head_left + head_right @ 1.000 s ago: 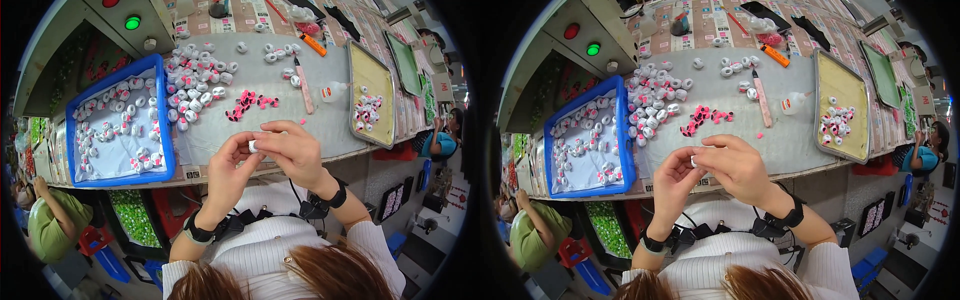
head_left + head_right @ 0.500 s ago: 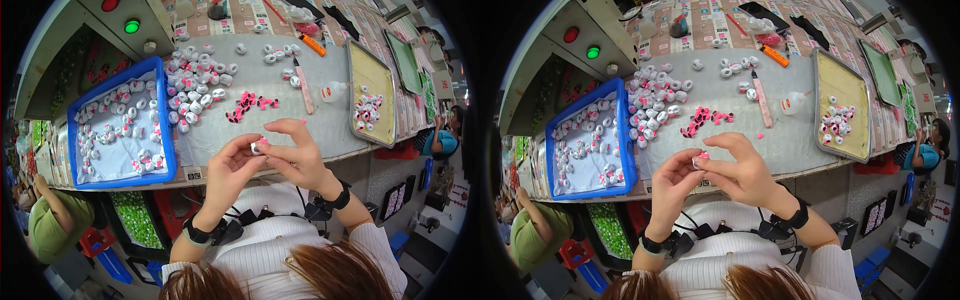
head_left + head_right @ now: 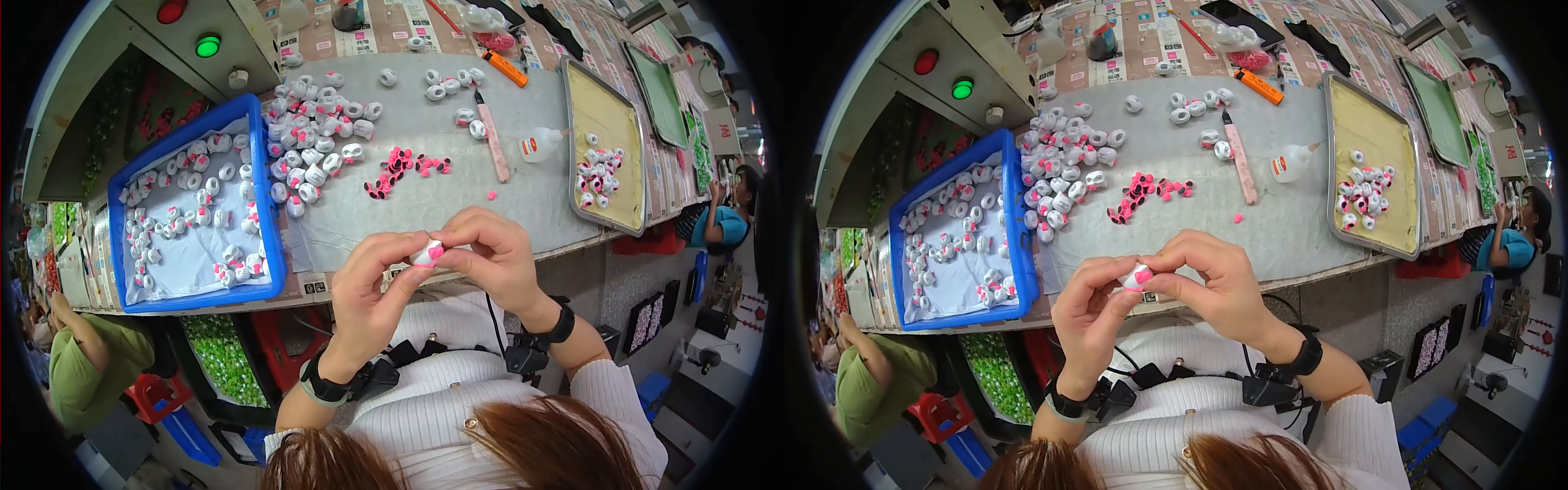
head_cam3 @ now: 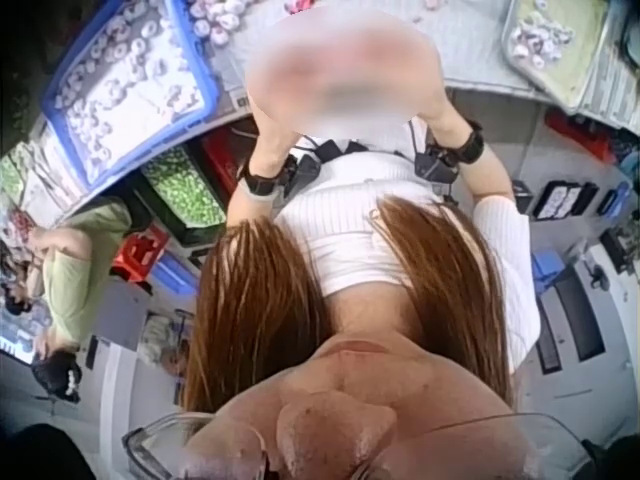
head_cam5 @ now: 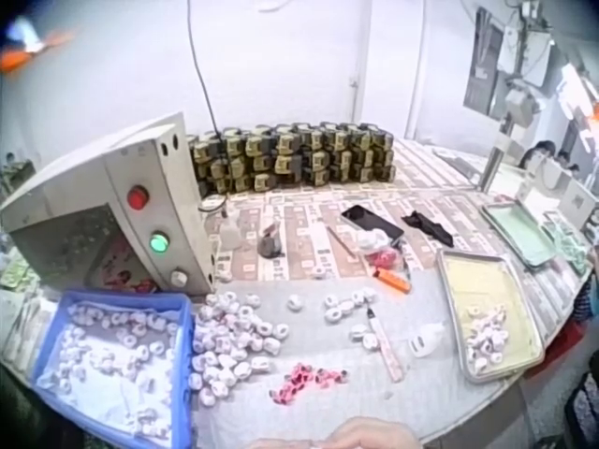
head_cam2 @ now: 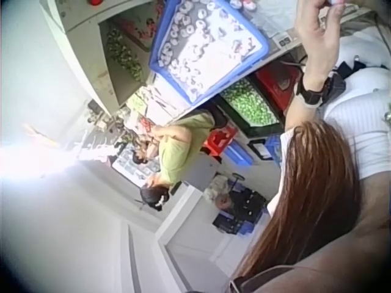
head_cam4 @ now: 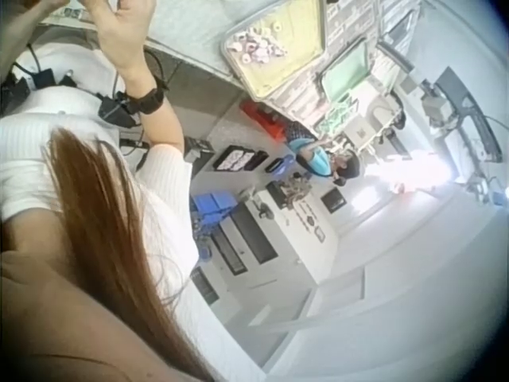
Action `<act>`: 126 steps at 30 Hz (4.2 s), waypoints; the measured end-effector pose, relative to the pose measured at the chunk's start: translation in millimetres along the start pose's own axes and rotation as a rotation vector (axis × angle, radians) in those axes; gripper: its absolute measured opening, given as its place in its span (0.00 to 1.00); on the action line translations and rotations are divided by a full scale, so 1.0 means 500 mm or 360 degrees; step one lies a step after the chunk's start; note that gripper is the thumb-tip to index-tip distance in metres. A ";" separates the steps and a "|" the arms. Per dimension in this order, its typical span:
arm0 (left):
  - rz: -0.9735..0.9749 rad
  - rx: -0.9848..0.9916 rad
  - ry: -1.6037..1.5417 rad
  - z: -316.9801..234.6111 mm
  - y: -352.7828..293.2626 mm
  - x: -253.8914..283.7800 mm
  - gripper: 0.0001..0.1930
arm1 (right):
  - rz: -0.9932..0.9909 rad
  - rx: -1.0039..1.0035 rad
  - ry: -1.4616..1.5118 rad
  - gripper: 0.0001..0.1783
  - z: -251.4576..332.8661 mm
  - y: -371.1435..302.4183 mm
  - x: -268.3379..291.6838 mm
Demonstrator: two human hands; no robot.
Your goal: Gluing small pink bows onto white plastic cat-shaped figures.
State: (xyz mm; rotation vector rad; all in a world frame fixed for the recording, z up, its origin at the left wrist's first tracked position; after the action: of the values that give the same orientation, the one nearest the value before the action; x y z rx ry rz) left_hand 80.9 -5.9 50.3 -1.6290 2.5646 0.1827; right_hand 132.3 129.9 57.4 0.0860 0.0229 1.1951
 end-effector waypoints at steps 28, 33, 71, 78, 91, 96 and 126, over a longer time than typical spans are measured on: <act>0.0080 0.0296 -0.0493 0.010 -0.008 -0.007 0.16 | -0.0037 0.0400 -0.0334 0.22 0.027 -0.010 -0.014; 0.0032 0.0509 -0.0496 0.017 -0.014 -0.007 0.12 | -0.0013 0.0488 -0.0421 0.18 0.034 0.000 -0.014; 0.0827 -0.0141 0.0915 0.149 0.225 -0.369 0.24 | -0.0229 0.0120 -0.1671 0.21 -0.032 0.211 0.394; 0.0454 0.0483 -0.0055 0.062 0.202 -0.277 0.17 | -0.0020 0.0496 -0.1934 0.16 -0.135 0.333 0.306; 0.0402 0.0600 -0.0248 0.060 0.077 -0.204 0.16 | -0.0342 0.0228 -0.2128 0.13 -0.130 0.323 0.317; 0.0693 0.0860 -0.0171 0.075 0.021 -0.241 0.17 | -0.0320 -0.0048 -0.0428 0.15 -0.008 0.078 0.350; 0.1554 0.2020 0.0470 0.369 -0.218 -0.370 0.14 | -0.1465 -0.1325 -0.0100 0.24 -0.360 -0.390 0.362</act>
State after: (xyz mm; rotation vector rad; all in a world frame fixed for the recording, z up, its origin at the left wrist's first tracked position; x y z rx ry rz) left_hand 261.6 141.8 -110.2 0.0550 2.3801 -1.3560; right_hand 368.4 237.0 -132.6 -0.5680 -0.4453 0.2138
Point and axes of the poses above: each hand's wrist, its own y-axis towards the middle knuckle, its own x-axis out of the back of the hand, z = x × y, the point moved 4 cm from there along y, towards the middle knuckle, and after that the axes turned 10 degrees about -z, right-handed, at the moved point
